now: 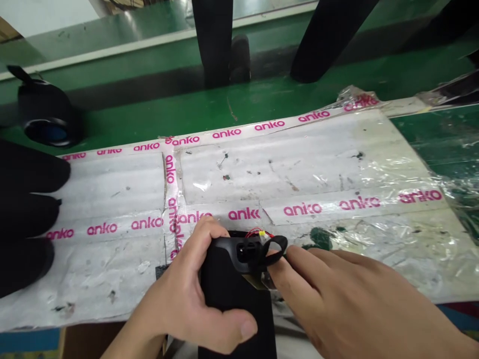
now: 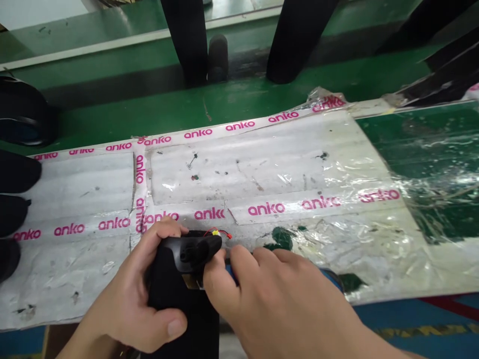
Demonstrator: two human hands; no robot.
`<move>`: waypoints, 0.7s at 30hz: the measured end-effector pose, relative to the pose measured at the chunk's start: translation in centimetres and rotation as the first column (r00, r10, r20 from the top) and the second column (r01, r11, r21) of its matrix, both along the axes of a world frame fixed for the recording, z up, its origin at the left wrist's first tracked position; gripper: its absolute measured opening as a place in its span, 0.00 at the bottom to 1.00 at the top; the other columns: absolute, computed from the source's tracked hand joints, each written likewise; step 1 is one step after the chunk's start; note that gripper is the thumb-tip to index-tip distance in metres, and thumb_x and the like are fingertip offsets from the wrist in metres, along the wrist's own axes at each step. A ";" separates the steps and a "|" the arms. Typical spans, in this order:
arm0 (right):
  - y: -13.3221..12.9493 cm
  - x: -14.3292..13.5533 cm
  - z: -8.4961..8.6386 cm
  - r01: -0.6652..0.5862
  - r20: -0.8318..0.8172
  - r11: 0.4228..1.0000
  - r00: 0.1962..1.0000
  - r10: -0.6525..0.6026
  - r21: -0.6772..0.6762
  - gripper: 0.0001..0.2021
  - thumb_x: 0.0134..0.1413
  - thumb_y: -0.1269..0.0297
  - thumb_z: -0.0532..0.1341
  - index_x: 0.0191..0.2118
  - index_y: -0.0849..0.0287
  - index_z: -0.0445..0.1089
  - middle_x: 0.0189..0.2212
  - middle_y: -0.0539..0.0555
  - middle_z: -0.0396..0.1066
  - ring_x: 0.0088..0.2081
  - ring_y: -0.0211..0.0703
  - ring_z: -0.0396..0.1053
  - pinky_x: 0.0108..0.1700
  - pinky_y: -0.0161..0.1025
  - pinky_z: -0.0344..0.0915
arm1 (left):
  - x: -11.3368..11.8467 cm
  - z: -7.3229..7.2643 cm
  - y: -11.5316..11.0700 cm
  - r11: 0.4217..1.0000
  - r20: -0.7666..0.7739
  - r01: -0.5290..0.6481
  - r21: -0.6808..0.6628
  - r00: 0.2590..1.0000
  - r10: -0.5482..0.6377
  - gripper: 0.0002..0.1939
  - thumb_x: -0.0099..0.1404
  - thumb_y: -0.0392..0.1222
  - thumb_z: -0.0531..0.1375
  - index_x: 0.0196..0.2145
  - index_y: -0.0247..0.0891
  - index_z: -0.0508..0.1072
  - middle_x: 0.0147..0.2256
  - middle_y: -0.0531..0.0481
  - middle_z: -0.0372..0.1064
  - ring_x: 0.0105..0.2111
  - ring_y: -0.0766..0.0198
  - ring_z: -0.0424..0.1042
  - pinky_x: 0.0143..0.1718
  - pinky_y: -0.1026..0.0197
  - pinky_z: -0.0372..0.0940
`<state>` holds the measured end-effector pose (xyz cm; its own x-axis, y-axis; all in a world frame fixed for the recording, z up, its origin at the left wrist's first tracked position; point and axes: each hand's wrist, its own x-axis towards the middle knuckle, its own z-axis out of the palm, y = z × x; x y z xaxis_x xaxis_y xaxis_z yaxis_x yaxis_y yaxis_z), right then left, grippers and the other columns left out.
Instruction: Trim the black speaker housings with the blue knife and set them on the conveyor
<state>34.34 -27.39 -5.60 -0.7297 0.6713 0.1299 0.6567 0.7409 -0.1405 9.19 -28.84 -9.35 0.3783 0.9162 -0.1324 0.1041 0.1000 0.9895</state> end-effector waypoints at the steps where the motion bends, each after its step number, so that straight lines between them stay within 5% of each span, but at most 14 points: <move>1: 0.0 0.0 0.1 0.007 0.018 1.000 1.000 -0.007 -0.007 0.28 0.34 0.76 0.55 0.48 0.52 0.60 0.29 0.45 0.70 0.22 0.43 0.68 0.25 0.45 0.57 | 0.0 0.0 0.1 1.000 0.001 -0.002 0.012 1.000 0.002 0.35 0.54 0.50 0.78 0.53 0.50 0.67 0.47 0.52 0.66 0.38 0.60 0.69 0.35 0.60 0.66; 7: 0.1 -0.4 0.1 0.036 0.004 0.999 0.999 -0.036 -0.031 0.29 0.32 0.76 0.55 0.47 0.52 0.59 0.28 0.46 0.69 0.20 0.43 0.67 0.23 0.45 0.54 | 0.0 0.3 0.7 0.998 0.027 0.034 0.055 0.999 -0.035 0.31 0.56 0.53 0.77 0.51 0.54 0.67 0.44 0.55 0.61 0.36 0.63 0.64 0.33 0.62 0.62; 14: 0.2 0.1 -1.8 -0.013 -0.078 1.000 0.997 0.011 -0.023 0.25 0.49 0.77 0.54 0.54 0.53 0.63 0.31 0.47 0.70 0.26 0.48 0.67 0.30 0.48 0.55 | 0.1 0.3 0.0 0.995 0.037 -0.016 -0.102 0.999 0.020 0.34 0.50 0.43 0.77 0.52 0.53 0.68 0.49 0.53 0.62 0.43 0.58 0.68 0.36 0.61 0.64; 21: -0.1 0.4 -1.0 -0.016 -0.032 1.000 0.999 0.016 0.022 0.22 0.51 0.79 0.53 0.52 0.54 0.63 0.30 0.47 0.69 0.26 0.46 0.67 0.30 0.47 0.56 | 0.1 0.3 0.0 0.994 0.027 -0.020 -0.108 0.999 0.024 0.35 0.49 0.43 0.78 0.51 0.51 0.68 0.48 0.53 0.63 0.40 0.60 0.68 0.35 0.61 0.64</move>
